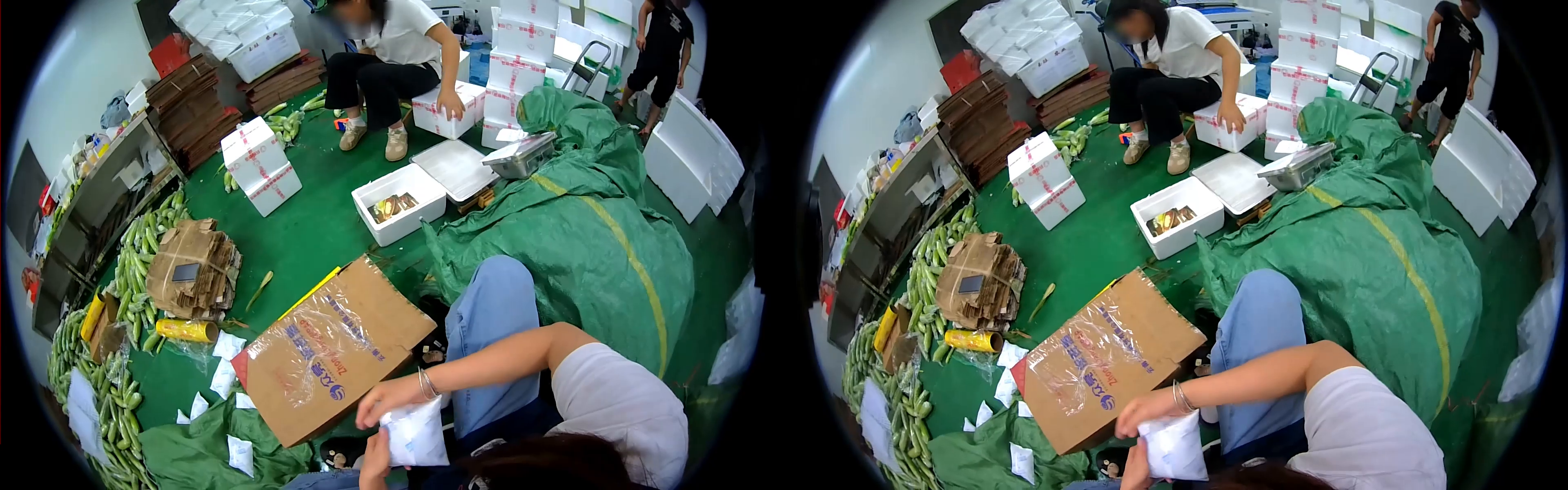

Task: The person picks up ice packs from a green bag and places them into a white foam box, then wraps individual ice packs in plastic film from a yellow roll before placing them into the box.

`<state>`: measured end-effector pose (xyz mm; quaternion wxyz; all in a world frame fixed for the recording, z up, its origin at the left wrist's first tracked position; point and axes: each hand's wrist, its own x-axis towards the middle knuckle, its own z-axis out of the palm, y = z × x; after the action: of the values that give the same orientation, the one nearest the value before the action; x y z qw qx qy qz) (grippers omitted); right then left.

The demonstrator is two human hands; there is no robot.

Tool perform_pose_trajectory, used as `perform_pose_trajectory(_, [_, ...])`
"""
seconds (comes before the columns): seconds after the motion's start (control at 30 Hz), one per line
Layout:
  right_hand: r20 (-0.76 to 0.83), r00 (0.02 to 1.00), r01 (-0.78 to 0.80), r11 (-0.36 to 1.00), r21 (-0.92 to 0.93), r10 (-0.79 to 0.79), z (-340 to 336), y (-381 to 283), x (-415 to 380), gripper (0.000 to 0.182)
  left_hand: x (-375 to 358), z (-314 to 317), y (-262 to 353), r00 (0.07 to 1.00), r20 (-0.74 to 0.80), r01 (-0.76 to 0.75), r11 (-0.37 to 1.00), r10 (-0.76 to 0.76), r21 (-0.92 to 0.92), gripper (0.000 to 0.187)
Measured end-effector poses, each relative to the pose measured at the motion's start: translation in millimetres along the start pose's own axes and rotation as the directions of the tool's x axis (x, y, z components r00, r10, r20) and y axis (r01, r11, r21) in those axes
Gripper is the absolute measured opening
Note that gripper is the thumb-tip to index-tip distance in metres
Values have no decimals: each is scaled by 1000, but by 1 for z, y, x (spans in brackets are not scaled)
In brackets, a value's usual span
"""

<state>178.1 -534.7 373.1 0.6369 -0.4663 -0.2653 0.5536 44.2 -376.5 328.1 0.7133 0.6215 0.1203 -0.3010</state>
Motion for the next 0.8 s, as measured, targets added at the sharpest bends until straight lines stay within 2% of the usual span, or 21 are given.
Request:
perform_pose_trajectory(0.03, [1, 1000, -7, 1000, -1, 7, 2, -4, -2, 23, 10, 3, -7, 998, -45, -43, 988, 37, -150, 38])
perform_pose_trajectory(0.07, [34, 999, -40, 956, 292, 31, 7, -9, -3, 27, 18, 6, -14, 993, -95, -89, 953, 64, -289, 39])
perform_pose_trajectory(0.1, [73, 997, -74, 825, 560, 40, 13, -12, -3, 33, 24, 8, -20, 985, -149, -138, 899, 82, -415, 40])
perform_pose_trajectory(0.13, [-12, 1000, 17, 770, 638, -12, 23, -9, 0, 31, 28, 8, -24, 974, -206, -192, 828, 94, -527, 40])
perform_pose_trajectory(0.2, [-258, 966, 158, 776, 611, 7, 29, -9, 6, 19, 30, 11, -19, 941, -323, -309, 630, 97, -712, 42])
perform_pose_trajectory(0.23, [-255, 967, 151, 776, 612, 13, 27, -4, 10, 19, 31, 8, -15, 933, -353, -264, 796, 69, -545, 46])
perform_pose_trajectory(0.27, [-371, 928, 202, 808, 553, 22, 24, 4, 17, 17, 25, 7, 2, 920, -389, -191, 917, 43, -351, 50])
perform_pose_trajectory(0.3, [-480, 877, 245, 841, 483, 20, 22, 6, 22, 15, 19, 5, 9, 961, -270, -176, 876, 54, -449, 53])
perform_pose_trajectory(0.33, [-474, 880, 239, 843, 483, 22, 20, 9, 24, 15, 17, 10, 17, 959, -277, -181, 874, 56, -452, 53])
perform_pose_trajectory(0.4, [-631, 776, 249, 906, 343, 25, 22, 10, 28, 13, 12, 22, 36, 918, -351, -222, 494, -186, -841, 56])
perform_pose_trajectory(0.43, [-623, 781, 242, 907, 346, 30, 23, 12, 27, 13, 14, 15, 20, 939, -335, -193, 685, -80, -703, 62])
perform_pose_trajectory(0.47, [-674, 735, 188, 977, 97, -74, 23, 13, 24, 14, 12, 16, 20, 935, -346, -203, 677, -82, -708, 62])
perform_pose_trajectory(0.5, [-687, 700, 115, 980, -160, -194, 23, 13, 21, 15, 10, 20, 21, 966, -256, -204, 676, 24, -709, 60])
perform_pose_trajectory(0.53, [-671, 716, 110, 981, -163, -192, 24, 13, 21, 15, 8, 20, 21, 978, -165, -210, 677, 131, -706, 59])
perform_pose_trajectory(0.57, [-549, 556, 163, 729, -664, -624, 28, 4, 19, 18, 11, 20, 16, 978, -47, -165, 615, 204, -771, 64])
perform_pose_trajectory(0.6, [-197, 385, 112, 257, -960, -902, 34, -7, 16, 22, 14, 19, 13, 976, -75, -186, 595, 206, -782, 64])
perform_pose_trajectory(0.63, [-75, 422, 188, 168, -968, -903, 40, -17, 15, 26, 16, 18, 11, 981, -69, -165, 600, 179, -783, 63])
perform_pose_trajectory(0.67, [-54, 450, 223, 170, -960, -892, 48, -16, 16, 26, 15, 18, 12, 986, -68, -149, 601, 155, -785, 61])
perform_pose_trajectory(0.73, [-261, 684, 133, 469, -873, -681, 57, -14, 16, 25, 3, 23, 31, 982, -165, -185, 584, 89, -790, 62])
perform_pose_trajectory(0.77, [-282, 667, 138, 487, -862, -689, 60, -19, 24, 25, -4, 22, 40, 979, -172, -204, 612, 111, -764, 62])
perform_pose_trajectory(0.8, [-243, 704, 167, 488, -857, -668, 60, -26, 33, 25, -11, 21, 46, 974, -184, -225, 636, 131, -739, 62])
